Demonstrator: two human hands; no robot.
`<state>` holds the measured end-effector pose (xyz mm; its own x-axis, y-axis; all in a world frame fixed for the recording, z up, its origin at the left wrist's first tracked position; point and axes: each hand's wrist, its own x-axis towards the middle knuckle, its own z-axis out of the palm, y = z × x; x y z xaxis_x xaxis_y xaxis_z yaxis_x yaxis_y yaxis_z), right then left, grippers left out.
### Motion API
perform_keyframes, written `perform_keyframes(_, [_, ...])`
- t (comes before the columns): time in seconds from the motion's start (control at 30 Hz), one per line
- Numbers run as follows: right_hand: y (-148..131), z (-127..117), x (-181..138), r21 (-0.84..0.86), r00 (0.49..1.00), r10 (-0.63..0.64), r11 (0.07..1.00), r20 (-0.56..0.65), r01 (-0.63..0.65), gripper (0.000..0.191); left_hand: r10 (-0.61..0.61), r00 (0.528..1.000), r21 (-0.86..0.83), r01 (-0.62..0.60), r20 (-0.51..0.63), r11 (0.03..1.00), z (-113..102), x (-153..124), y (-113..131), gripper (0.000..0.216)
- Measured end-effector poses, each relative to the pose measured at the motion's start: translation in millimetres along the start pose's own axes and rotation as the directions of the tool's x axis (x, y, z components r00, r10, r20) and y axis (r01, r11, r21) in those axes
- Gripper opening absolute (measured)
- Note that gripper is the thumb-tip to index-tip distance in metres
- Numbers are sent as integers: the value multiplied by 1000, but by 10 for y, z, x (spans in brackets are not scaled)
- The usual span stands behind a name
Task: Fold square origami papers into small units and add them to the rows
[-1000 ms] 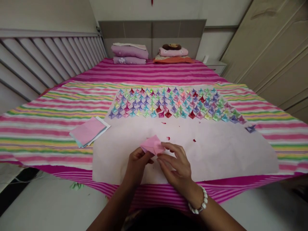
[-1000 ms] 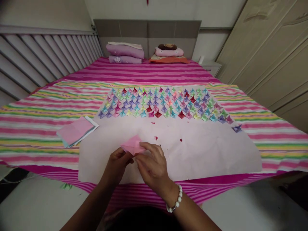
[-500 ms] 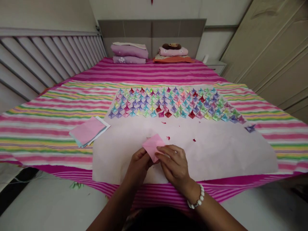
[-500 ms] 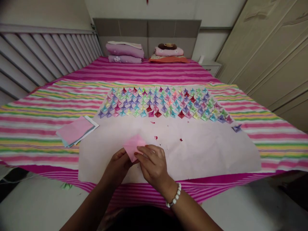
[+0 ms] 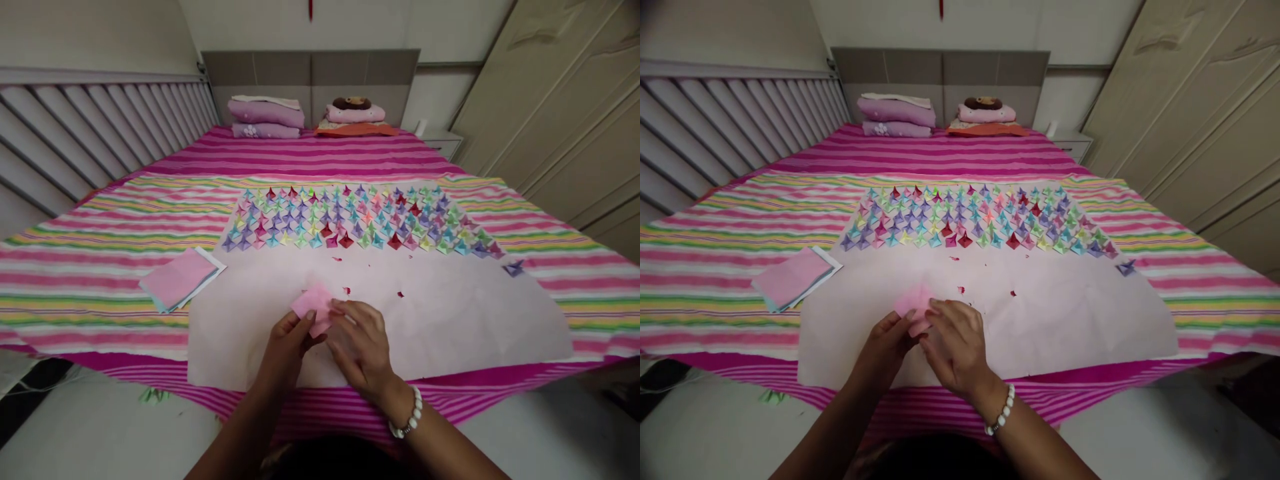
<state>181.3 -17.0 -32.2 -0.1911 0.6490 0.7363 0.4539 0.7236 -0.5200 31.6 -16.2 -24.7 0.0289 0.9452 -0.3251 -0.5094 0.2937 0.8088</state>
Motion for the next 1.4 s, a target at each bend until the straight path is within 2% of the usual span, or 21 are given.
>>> perform_keyframes(0.07, [1,22,29,121,968,237,967,-84,-226,44,65,998,88,-64,-14,994,13,0,-7,20])
perform_keyframes(0.1, [13,36,46,212,925,373,912,-76,-351,43,95,995,137,-92,-12,986,19,-2,-8,22])
perform_keyframes(0.13, [31,52,63,313,875,484,834,-23,-454,41,120,993,183,-117,-8,976,24,-5,-7,23])
perform_keyframes(0.2, [71,79,96,491,786,604,649,132,-581,34,156,988,262,-152,4,953,33,-10,-2,24])
perform_keyframes(0.27, [98,96,126,605,730,637,487,247,-630,45,194,981,321,-186,5,929,38,-13,6,25])
perform_keyframes(0.33, [99,98,155,655,685,670,386,285,-649,48,231,973,361,-217,4,907,38,-12,12,23])
perform_keyframes(0.43, [65,84,188,659,620,711,296,331,-692,30,232,973,361,-217,4,907,31,-9,11,22])
perform_keyframes(0.57, [31,80,200,682,581,705,188,407,-707,30,200,980,331,-195,20,923,21,-5,-7,25])
perform_keyframes(0.67, [34,99,191,698,566,716,154,410,-700,29,149,989,314,-148,21,938,20,7,-22,26])
perform_keyframes(0.9, [59,153,163,679,570,721,189,394,-709,32,145,989,260,-133,-27,956,19,48,-14,26])
perform_keyframes(1.0, [76,149,142,670,544,743,176,390,-721,31,133,991,193,-127,-21,973,-34,77,-2,26])
perform_keyframes(1.1, [88,136,133,650,513,760,159,400,-743,28,158,986,204,-145,-48,968,-96,105,13,27])
perform_keyframes(1.17, [94,133,138,651,512,765,165,390,-741,27,170,983,206,-154,-64,966,-104,108,24,28])
perform_keyframes(1.23, [99,137,146,664,522,772,179,363,-726,24,149,988,160,-143,-26,977,-72,90,28,26])
perform_keyframes(1.33, [98,150,150,687,522,796,195,306,-700,22,93,990,95,-104,109,990,5,46,-7,34])
perform_keyframes(1.4, [89,161,143,699,518,808,200,279,-687,22,58,993,113,-70,105,991,32,31,-57,36])
